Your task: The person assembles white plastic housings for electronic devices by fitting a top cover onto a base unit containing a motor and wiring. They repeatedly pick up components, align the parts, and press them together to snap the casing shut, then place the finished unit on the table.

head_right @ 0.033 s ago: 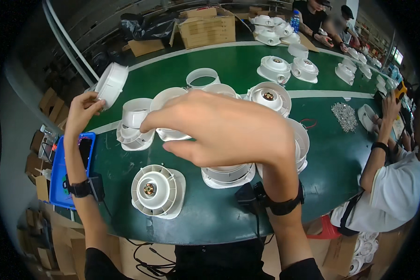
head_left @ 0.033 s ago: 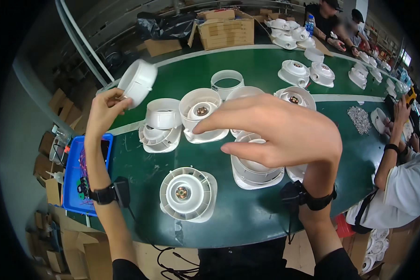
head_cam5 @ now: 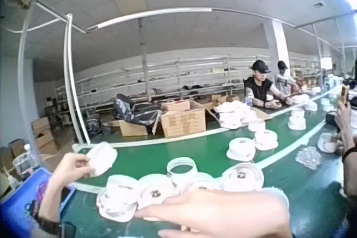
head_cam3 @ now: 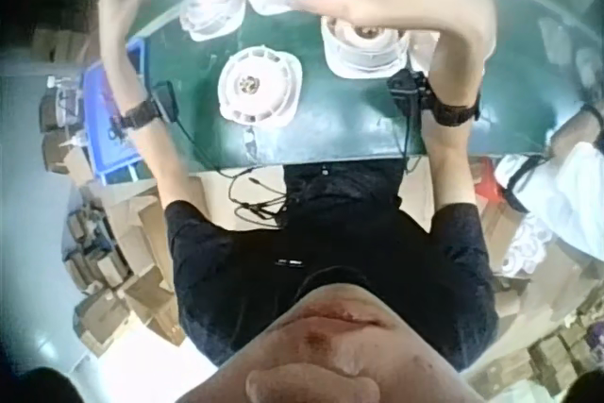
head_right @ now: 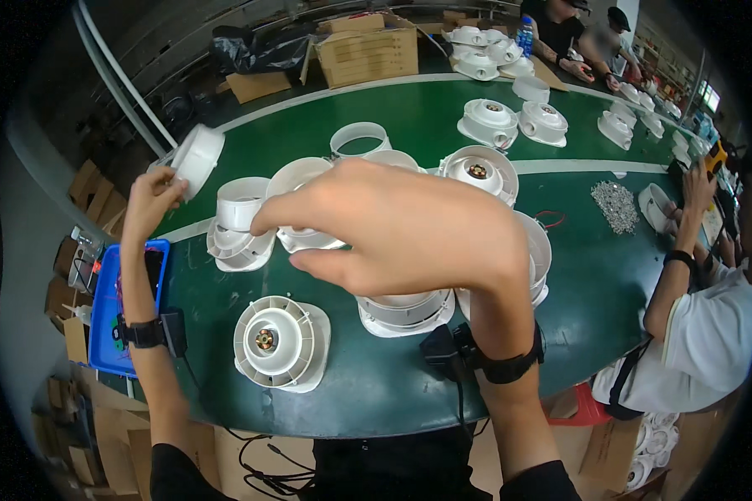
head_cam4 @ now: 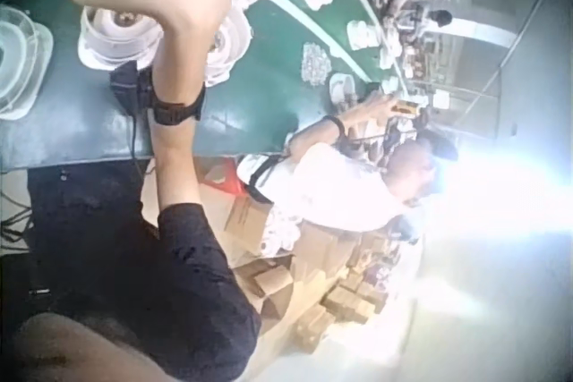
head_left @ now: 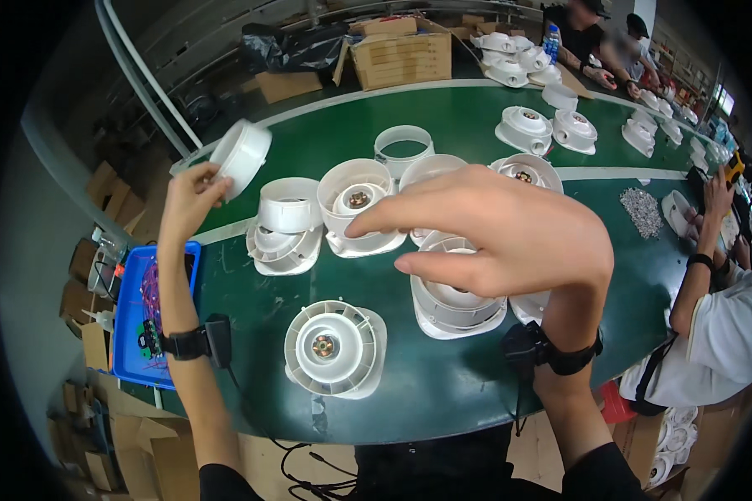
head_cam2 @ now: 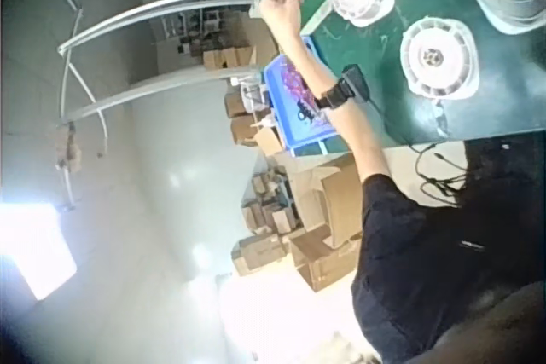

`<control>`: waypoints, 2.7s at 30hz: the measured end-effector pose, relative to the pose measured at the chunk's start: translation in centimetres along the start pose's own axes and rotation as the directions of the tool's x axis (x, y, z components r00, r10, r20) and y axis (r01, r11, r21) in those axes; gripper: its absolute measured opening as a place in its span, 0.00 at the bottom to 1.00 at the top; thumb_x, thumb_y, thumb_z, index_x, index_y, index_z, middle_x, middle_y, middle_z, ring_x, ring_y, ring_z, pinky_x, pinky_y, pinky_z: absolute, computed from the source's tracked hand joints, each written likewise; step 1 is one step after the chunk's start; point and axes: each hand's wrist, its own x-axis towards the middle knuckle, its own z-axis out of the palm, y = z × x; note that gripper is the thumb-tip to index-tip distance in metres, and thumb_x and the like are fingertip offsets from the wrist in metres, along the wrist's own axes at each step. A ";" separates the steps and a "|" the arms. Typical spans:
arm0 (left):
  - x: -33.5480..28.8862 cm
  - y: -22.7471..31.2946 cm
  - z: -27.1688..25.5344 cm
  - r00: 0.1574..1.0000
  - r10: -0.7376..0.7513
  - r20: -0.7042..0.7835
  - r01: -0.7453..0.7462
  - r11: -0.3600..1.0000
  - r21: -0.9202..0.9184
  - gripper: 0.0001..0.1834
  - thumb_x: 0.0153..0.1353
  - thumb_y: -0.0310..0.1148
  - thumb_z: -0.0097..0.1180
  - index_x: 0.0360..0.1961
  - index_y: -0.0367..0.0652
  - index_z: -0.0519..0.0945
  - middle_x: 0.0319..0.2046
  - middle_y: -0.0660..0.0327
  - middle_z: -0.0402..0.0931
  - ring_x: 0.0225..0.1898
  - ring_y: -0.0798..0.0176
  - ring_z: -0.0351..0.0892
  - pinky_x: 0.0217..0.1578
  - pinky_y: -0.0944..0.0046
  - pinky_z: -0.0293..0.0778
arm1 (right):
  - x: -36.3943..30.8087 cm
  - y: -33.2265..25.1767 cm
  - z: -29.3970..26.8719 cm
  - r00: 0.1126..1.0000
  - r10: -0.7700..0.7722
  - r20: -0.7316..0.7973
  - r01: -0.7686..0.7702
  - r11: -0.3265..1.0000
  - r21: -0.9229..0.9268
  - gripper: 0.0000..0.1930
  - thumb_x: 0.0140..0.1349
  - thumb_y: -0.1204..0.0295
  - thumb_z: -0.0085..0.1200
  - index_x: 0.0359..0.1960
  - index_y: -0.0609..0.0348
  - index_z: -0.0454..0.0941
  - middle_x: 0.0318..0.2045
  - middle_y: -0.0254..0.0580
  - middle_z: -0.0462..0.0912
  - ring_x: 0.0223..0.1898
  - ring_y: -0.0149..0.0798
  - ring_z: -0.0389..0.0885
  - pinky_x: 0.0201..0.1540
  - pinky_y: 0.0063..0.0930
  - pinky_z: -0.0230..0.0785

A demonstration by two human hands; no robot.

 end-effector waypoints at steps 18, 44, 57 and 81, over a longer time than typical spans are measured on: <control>7.9 6.8 4.8 0.838 0.267 0.476 -0.425 0.866 0.263 0.12 0.58 0.27 0.55 0.42 0.34 0.82 0.36 0.49 0.84 0.40 0.54 0.85 0.44 0.58 0.78 | -7.7 -2.3 -7.5 0.941 0.273 -0.202 -0.260 0.962 0.088 0.21 0.61 0.72 0.54 0.56 0.66 0.76 0.34 0.51 0.85 0.37 0.43 0.85 0.41 0.31 0.75; 16.2 7.0 20.0 0.623 -0.072 0.779 -0.227 0.937 0.267 0.24 0.51 0.30 0.65 0.52 0.41 0.80 0.34 0.58 0.84 0.32 0.64 0.82 0.29 0.64 0.78 | -9.5 -1.1 -7.7 0.935 0.188 -0.300 -0.157 0.980 0.125 0.22 0.60 0.78 0.53 0.57 0.70 0.74 0.32 0.49 0.85 0.35 0.43 0.85 0.41 0.32 0.74; 16.9 2.1 19.7 0.759 0.256 0.598 -0.363 0.930 0.062 0.39 0.52 0.27 0.59 0.68 0.51 0.66 0.57 0.47 0.75 0.60 0.47 0.75 0.58 0.55 0.73 | -8.8 -1.6 -7.9 0.933 0.233 -0.275 -0.200 0.969 0.141 0.23 0.60 0.75 0.52 0.58 0.69 0.73 0.32 0.49 0.84 0.35 0.42 0.84 0.42 0.31 0.73; 8.8 -3.5 12.9 0.712 -0.094 0.696 -0.266 0.881 0.391 0.14 0.51 0.26 0.60 0.40 0.41 0.86 0.36 0.51 0.85 0.40 0.53 0.85 0.42 0.57 0.79 | -6.8 -2.0 -7.0 0.944 0.302 -0.135 -0.281 0.947 0.153 0.22 0.62 0.75 0.50 0.60 0.66 0.72 0.33 0.49 0.84 0.37 0.41 0.84 0.46 0.32 0.74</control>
